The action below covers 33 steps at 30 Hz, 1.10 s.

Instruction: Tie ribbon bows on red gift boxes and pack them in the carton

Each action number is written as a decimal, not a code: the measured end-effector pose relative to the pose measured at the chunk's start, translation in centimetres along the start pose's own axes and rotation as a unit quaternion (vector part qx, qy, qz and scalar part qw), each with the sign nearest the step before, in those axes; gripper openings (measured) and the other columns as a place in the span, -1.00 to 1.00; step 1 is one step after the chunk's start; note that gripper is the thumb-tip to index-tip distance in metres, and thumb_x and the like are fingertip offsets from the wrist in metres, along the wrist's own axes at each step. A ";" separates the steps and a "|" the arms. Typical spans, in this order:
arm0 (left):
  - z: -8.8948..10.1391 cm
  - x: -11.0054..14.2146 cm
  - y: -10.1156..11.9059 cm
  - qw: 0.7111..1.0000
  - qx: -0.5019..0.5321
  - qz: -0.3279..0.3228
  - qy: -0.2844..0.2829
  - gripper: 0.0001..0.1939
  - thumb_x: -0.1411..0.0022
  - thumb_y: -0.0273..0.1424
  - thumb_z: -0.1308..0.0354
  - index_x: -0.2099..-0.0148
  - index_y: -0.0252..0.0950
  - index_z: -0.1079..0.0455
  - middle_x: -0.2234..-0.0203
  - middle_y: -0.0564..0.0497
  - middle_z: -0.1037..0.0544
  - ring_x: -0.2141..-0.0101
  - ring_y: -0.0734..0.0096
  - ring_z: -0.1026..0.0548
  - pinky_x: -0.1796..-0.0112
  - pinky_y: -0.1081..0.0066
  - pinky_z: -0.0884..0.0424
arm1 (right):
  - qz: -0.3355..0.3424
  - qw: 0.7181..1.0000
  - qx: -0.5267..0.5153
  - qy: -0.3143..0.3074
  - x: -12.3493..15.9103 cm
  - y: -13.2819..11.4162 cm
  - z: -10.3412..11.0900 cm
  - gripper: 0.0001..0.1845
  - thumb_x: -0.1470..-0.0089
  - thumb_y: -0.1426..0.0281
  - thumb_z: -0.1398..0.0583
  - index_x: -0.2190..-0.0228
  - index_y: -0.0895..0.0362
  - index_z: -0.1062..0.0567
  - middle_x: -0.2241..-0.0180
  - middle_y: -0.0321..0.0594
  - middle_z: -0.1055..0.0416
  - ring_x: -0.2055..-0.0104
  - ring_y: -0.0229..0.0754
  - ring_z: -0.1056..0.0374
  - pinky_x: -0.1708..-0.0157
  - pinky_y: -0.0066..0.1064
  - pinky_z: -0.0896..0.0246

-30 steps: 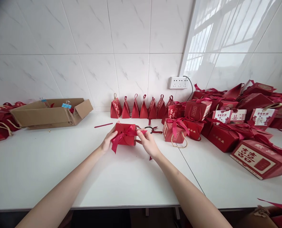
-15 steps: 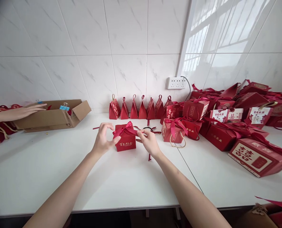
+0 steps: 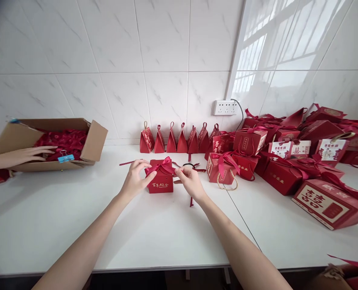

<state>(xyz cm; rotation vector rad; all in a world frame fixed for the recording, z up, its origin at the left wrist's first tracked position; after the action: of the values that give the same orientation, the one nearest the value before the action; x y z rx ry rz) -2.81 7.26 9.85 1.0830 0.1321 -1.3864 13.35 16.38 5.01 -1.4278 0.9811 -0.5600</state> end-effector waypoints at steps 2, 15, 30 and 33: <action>0.0 0.0 0.0 1.000 0.011 0.002 0.006 -0.84 -0.12 -0.26 -0.08 0.38 -0.24 -0.37 0.25 -0.05 -0.40 0.11 0.22 -0.37 0.02 0.21 -0.29 | -0.003 1.000 -0.008 -0.009 0.1 -0.1 -0.3 -0.52 0.23 -0.02 -0.30 0.61 0.16 -0.40 0.51 -0.29 -0.34 0.33 -0.19 -0.37 0.29 -0.28 -0.45; 2.2 -0.5 -3.6 0.984 0.088 0.131 0.086 -0.68 -0.15 -0.18 0.04 0.47 -0.27 -0.36 0.30 -0.07 -0.42 0.22 0.27 -0.43 0.17 0.31 -0.38 | 0.000 0.990 -0.128 0.058 -0.5 -0.3 2.2 -0.69 0.18 0.15 -0.29 0.58 0.13 -0.41 0.53 -0.28 -0.39 0.36 -0.19 -0.38 0.35 -0.33 -0.39; -3.0 0.4 -1.5 0.962 0.163 0.139 -0.168 -0.55 -0.16 -0.05 0.04 0.58 -0.29 -0.14 0.64 0.08 -0.24 0.55 0.49 -0.22 0.43 0.44 -0.17 | -0.026 0.982 -0.177 0.058 -0.6 0.0 2.6 -0.73 0.26 0.25 -0.33 0.67 0.15 -0.41 0.63 -0.34 -0.33 0.51 -0.28 -0.32 0.38 -0.38 -0.32; -2.5 0.2 -2.4 0.967 0.150 0.153 -0.137 -0.51 -0.18 -0.02 0.10 0.58 -0.29 -0.18 0.63 0.05 -0.27 0.54 0.46 -0.25 0.42 0.42 -0.19 | -0.035 0.979 -0.194 0.056 -0.7 0.2 2.4 -0.74 0.25 0.27 -0.33 0.66 0.16 -0.40 0.63 -0.33 -0.32 0.51 -0.27 -0.31 0.39 -0.37 -0.32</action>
<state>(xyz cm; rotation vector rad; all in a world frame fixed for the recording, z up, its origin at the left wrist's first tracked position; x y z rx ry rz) -3.50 9.29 7.04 1.0916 -0.4435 -1.2834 14.92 18.29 4.66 -1.7978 1.1784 -0.5230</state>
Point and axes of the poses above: each hand's wrist, its own x-axis away from the middle knuckle, its own z-axis out of the back of the hand, y = z × x, the point moved 10 cm from there along -x, towards the middle knuckle
